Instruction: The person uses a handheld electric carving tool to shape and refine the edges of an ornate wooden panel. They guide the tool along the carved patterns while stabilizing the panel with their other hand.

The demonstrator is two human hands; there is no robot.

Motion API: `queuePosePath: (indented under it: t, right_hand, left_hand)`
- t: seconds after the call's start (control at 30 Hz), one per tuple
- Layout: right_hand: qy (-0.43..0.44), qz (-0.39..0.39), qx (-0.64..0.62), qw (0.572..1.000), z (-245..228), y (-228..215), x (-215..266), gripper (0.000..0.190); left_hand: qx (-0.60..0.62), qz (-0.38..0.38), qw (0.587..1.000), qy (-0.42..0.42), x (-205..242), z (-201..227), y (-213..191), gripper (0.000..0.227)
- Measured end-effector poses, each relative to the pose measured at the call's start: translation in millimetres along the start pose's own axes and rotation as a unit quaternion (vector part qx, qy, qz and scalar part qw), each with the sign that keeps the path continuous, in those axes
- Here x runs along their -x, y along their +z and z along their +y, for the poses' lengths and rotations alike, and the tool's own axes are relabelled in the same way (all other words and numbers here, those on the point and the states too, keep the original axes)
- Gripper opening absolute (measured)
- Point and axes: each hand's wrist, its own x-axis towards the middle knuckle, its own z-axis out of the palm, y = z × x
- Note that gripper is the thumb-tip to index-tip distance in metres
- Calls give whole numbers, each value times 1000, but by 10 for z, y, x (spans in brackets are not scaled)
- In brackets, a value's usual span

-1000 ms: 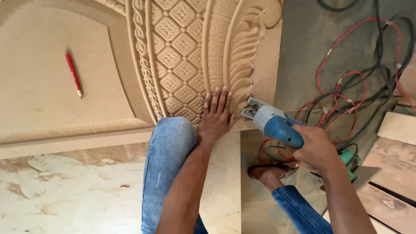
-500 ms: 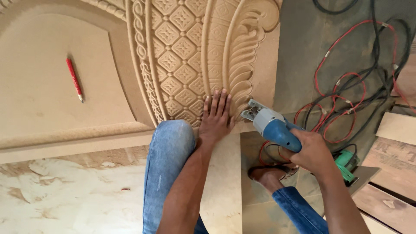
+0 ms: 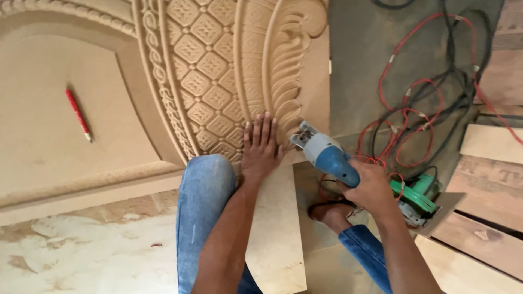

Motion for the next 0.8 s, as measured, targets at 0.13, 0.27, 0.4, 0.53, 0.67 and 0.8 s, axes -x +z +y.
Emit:
queuePosePath:
  t: [0.13,0.27,0.4,0.53,0.67,0.8]
  right_hand:
    - [6,-7,-21,1000,-34,-26,22,32]
    - [8,-7,-29,1000,-64,-52,34,31]
    - [-26,-1,-17,1000,-58,-33,-1,29]
    - [-24,-20,-45,999,-39,-49,-23,27]
    - [14,-56,-31,998,-23,-62,-24,27]
    - [-2,-46,-39,998,-22,-77,-43,35]
  left_hand:
    - [2,-7,1000,-1,6,1,9,80]
    - [-3,8,1000,11,-1,2,2,80]
    - [-1,4,1000,15,-3,-20,10,80]
    - [-12,-10,1000,4,-3,-8,-1,79]
    - [-19,-23,1000,-2,37,11,-21,81]
    - [-2,-18,1000,1,-9,10,-23,82]
